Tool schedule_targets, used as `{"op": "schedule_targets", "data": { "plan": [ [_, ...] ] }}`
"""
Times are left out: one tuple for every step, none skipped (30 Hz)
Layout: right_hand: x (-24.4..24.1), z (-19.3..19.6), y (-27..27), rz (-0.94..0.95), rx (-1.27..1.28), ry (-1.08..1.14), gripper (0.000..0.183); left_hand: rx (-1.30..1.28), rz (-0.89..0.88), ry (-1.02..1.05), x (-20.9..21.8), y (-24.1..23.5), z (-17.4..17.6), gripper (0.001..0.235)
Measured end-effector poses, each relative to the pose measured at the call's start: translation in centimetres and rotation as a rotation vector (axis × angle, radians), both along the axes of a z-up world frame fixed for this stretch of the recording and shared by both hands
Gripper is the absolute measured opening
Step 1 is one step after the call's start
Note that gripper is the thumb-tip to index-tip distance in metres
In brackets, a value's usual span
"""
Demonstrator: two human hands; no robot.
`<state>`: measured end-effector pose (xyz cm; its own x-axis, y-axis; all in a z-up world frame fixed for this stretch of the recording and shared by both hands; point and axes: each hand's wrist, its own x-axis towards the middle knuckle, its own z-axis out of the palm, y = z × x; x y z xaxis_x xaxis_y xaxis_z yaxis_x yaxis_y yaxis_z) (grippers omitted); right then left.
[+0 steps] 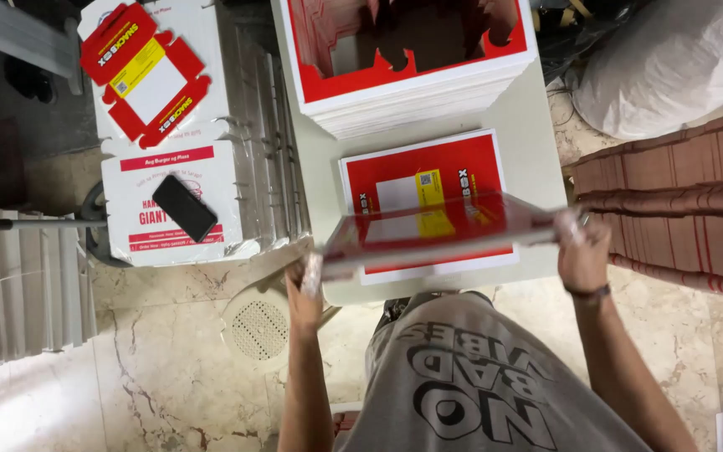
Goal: Folding flat cardboard sheets into snack boxes and stacking them on a table.
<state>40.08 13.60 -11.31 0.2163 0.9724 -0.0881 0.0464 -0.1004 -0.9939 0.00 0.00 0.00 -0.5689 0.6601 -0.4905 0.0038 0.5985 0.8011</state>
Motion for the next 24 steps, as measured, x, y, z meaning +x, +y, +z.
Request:
{"op": "schedule_targets", "data": {
  "plan": [
    [-2.1,4.2,0.4,-0.002,0.003,0.002,0.039,0.003,-0.002,0.002,-1.1,0.8,-0.1,0.031],
    [-4.1,8.4,0.9,0.044,-0.082,0.033,0.037,0.144,-0.019,-0.177,-2.1,1.7,-0.3,0.044],
    [-6.0,12.7,1.6,0.089,-0.162,0.061,0.049,0.291,-0.040,-0.360,-3.1,3.0,-0.5,0.059],
    [-6.1,10.7,2.2,0.084,-0.154,0.059,0.049,0.298,-0.046,-0.362,-3.1,4.0,-0.3,0.059],
    [-6.0,8.7,2.4,0.059,-0.168,0.087,0.048,0.240,0.011,-0.388,-3.0,4.8,-0.3,0.057],
    [-6.0,6.6,2.7,0.034,-0.182,0.114,0.047,0.182,0.068,-0.413,-2.8,5.6,-0.2,0.055],
    [-6.4,7.1,2.9,0.030,-0.172,0.114,0.047,0.190,0.062,-0.414,-3.0,5.9,0.4,0.055],
    [-6.7,7.7,3.1,0.034,-0.158,0.122,0.047,0.140,0.059,-0.431,-3.1,6.3,1.0,0.055],
    [-6.9,8.3,3.0,0.036,-0.151,0.125,0.048,0.083,0.056,-0.452,-3.0,6.4,1.6,0.057],
    [-7.4,9.3,2.9,0.031,-0.148,0.121,0.048,0.084,0.050,-0.457,-3.1,6.3,1.8,0.057],
    [-8.0,10.3,3.1,0.034,-0.134,0.185,0.048,0.124,0.045,-0.458,-3.2,6.3,2.0,0.063],
    [-8.6,11.2,3.3,0.038,-0.119,0.248,0.048,0.164,0.040,-0.460,-3.3,6.4,2.1,0.071],
    [-7.8,9.9,2.8,0.033,-0.125,0.244,0.048,0.157,0.038,-0.464,-3.8,5.3,-0.3,0.071],
    [-6.9,8.6,2.4,-0.011,-0.050,0.224,0.036,0.241,-0.005,-0.471,-4.2,4.3,-2.8,0.077],
    [-6.1,7.1,1.7,-0.059,0.023,0.203,0.026,0.321,-0.051,-0.477,-4.8,3.2,-5.3,0.083],
    [-5.3,6.8,-0.1,-0.066,0.014,0.199,0.026,0.311,-0.054,-0.481,-4.0,1.5,-5.2,0.083],
    [-4.5,6.6,-1.7,0.052,-0.008,0.234,0.006,0.194,-0.054,-0.376,-3.4,0.0,-4.8,0.059],
    [-3.7,6.4,-3.2,0.170,-0.030,0.269,0.016,0.079,-0.055,-0.269,-2.7,-1.4,-4.5,0.039],
    [-3.5,4.8,-4.5,0.162,-0.042,0.272,0.016,0.065,-0.059,-0.268,-1.1,-2.3,-5.0,0.039],
    [-3.3,3.2,-5.8,0.155,-0.228,0.300,0.034,0.101,0.049,-0.478,0.6,-3.3,-5.6,0.050],
    [-3.1,1.5,-7.4,0.144,-0.420,0.328,0.055,0.129,0.161,-0.685,2.2,-4.4,-6.2,0.076],
    [-2.2,-2.5,-7.9,0.133,-0.438,0.332,0.055,0.108,0.159,-0.683,3.1,-5.4,-10.5,0.076],
    [-1.2,-6.5,-9.1,0.115,-0.525,0.337,0.050,-0.022,0.037,-0.493,4.0,-7.0,-14.7,0.073],
    [-0.1,-10.5,-10.6,0.097,-0.613,0.341,0.046,-0.148,-0.089,-0.303,5.0,-8.8,-18.8,0.070]
  ]
}}
